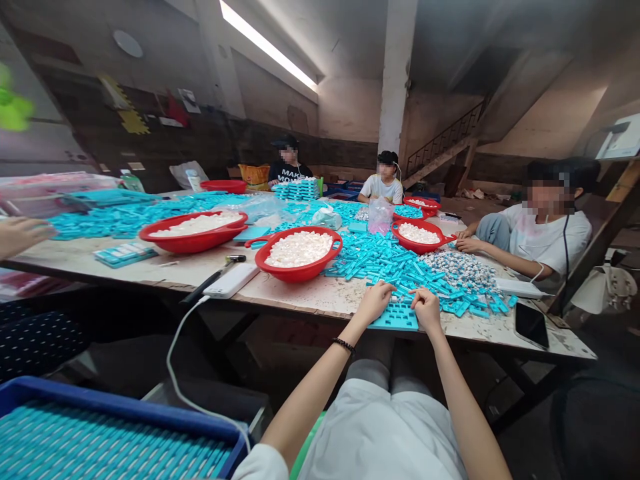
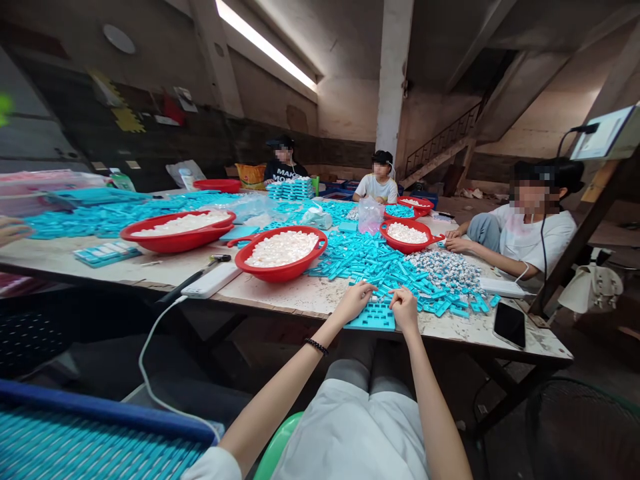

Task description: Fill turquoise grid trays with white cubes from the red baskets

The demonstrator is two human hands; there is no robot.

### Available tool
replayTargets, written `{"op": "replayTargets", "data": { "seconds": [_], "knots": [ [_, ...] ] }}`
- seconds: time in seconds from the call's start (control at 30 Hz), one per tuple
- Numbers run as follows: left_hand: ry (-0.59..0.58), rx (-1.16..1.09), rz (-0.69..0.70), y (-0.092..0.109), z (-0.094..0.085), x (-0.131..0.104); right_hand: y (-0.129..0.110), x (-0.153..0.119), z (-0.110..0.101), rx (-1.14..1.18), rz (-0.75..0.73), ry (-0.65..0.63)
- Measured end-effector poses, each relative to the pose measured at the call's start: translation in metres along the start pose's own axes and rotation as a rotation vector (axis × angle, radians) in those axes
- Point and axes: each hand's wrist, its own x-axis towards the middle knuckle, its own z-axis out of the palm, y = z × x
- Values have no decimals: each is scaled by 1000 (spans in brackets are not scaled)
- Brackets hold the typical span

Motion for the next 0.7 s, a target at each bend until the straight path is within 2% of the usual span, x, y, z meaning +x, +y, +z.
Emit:
{"op": "replayTargets", "data": {
  "seconds": [0.2, 0.4, 0.7],
  "knots": [
    [9, -19, 1, -1, 1, 0, -3, 0, 0, 9, -2, -30],
    [16, -35, 19, -3, 1, 0, -4, -3, -1, 105, 89, -26],
    [7, -43, 49, -1, 0, 3, 1, -2, 0, 157, 92, -26]
  ]
}}
